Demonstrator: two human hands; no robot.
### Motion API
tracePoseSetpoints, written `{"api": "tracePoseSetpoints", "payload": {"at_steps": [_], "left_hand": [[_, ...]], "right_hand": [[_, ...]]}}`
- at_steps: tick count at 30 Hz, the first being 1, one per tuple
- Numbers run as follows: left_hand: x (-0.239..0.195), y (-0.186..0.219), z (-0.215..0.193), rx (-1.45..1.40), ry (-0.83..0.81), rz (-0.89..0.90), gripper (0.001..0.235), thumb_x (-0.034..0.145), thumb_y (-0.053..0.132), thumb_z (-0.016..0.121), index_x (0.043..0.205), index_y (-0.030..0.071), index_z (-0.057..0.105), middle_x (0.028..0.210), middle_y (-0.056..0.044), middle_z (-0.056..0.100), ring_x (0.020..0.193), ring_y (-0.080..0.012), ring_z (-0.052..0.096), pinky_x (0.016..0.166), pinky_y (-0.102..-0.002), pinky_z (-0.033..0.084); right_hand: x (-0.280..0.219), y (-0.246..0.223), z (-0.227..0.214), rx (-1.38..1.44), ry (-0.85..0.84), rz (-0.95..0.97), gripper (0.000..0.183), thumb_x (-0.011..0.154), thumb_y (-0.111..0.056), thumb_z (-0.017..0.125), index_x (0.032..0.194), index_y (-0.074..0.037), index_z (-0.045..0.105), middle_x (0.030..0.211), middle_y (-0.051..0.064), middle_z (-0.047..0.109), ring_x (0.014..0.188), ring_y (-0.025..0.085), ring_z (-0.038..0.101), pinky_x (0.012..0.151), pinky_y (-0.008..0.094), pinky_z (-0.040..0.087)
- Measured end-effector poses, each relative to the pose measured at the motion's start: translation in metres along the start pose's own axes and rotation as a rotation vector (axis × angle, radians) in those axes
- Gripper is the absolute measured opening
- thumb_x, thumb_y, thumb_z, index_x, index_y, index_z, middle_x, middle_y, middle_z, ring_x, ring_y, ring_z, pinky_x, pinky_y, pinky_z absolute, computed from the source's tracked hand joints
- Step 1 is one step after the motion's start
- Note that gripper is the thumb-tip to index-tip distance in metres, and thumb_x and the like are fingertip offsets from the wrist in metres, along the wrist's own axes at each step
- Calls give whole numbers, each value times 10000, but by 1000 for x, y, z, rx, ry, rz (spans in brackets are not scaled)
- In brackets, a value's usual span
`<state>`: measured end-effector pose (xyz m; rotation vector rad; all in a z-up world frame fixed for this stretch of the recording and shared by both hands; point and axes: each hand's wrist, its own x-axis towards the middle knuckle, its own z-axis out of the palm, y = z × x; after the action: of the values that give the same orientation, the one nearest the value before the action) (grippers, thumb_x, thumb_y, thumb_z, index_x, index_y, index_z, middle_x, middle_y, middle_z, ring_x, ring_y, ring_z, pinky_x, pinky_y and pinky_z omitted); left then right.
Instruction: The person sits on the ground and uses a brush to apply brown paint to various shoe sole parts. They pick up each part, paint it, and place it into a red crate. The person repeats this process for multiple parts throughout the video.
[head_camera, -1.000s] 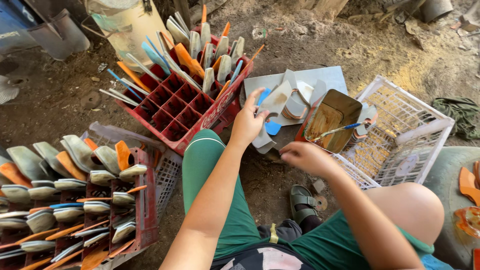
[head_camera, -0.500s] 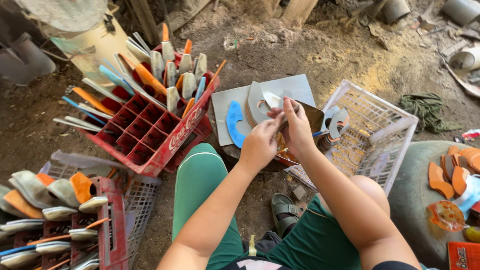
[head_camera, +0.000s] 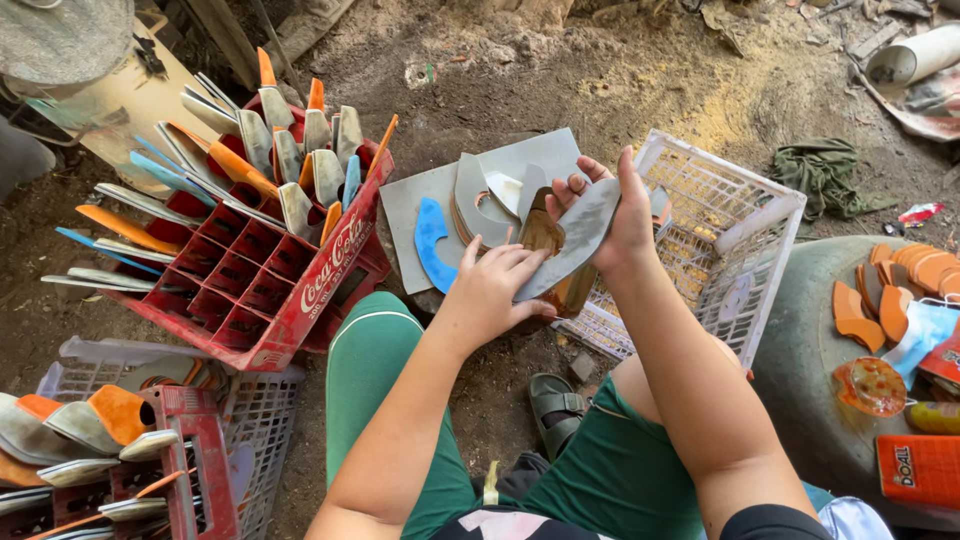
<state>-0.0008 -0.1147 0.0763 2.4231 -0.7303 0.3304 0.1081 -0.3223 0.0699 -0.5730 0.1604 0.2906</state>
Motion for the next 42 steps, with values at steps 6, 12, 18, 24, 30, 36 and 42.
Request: {"api": "tracePoseSetpoints", "payload": {"at_steps": [6,12,18,24,30,36,42], "left_hand": [[-5,0,-8,35,-10,56,824,657,587,823,1291,91,646,1186,-92,682,1221,-277,592,1106,-674,306],[-14,-6,-4,22,-3,22,637,815,425,812,1315,59,665,1128,-105,699,1106,-296,659,1114,-539,417],[-28,-30,-17,-83,54,-228,645,799,464,815,1256,30,680,1128,-123,711,1042,-329,674,906,-419,526],[-28,-36,-12,-114,20,-350,657,768,449,828,1244,23,674,1140,-123,703,1055,-328,657,892,-413,527],[-22,-29,-7,-181,-1,-323,645,748,358,848,1260,16,655,1168,-109,693,1132,-310,626,935,-416,514],[-18,-31,-5,-206,-15,-339,614,754,332,850,1249,16,668,1183,-109,690,1164,-310,620,972,-409,503],[-18,-39,2,-278,-31,-363,653,762,363,848,1269,-3,662,1292,-143,687,1227,-309,611,1033,-401,482]], "right_hand": [[14,2,-21,128,-380,48,579,1153,-569,498,891,-65,606,727,46,602,755,220,648,844,453,558],[5,-8,-9,-442,79,-94,547,932,-577,391,1095,-147,687,864,72,735,910,265,729,847,479,566],[-38,-22,-7,-1986,-187,-499,172,896,-189,678,1012,-87,751,1025,40,706,1025,284,687,909,462,551],[-36,21,-14,-2967,-587,-305,128,814,-187,704,926,-215,759,901,-42,688,1030,191,598,972,439,370],[-34,3,20,-2929,-536,-652,127,799,-180,697,909,-204,755,929,-45,658,1025,181,607,1045,455,356],[-28,-21,35,-2986,-679,-479,103,782,-149,704,816,-225,764,878,-51,645,1025,170,597,1065,475,338],[2,-3,10,-3041,-1010,-552,96,758,-229,693,693,-195,755,876,-52,650,998,182,582,949,397,382]]}}
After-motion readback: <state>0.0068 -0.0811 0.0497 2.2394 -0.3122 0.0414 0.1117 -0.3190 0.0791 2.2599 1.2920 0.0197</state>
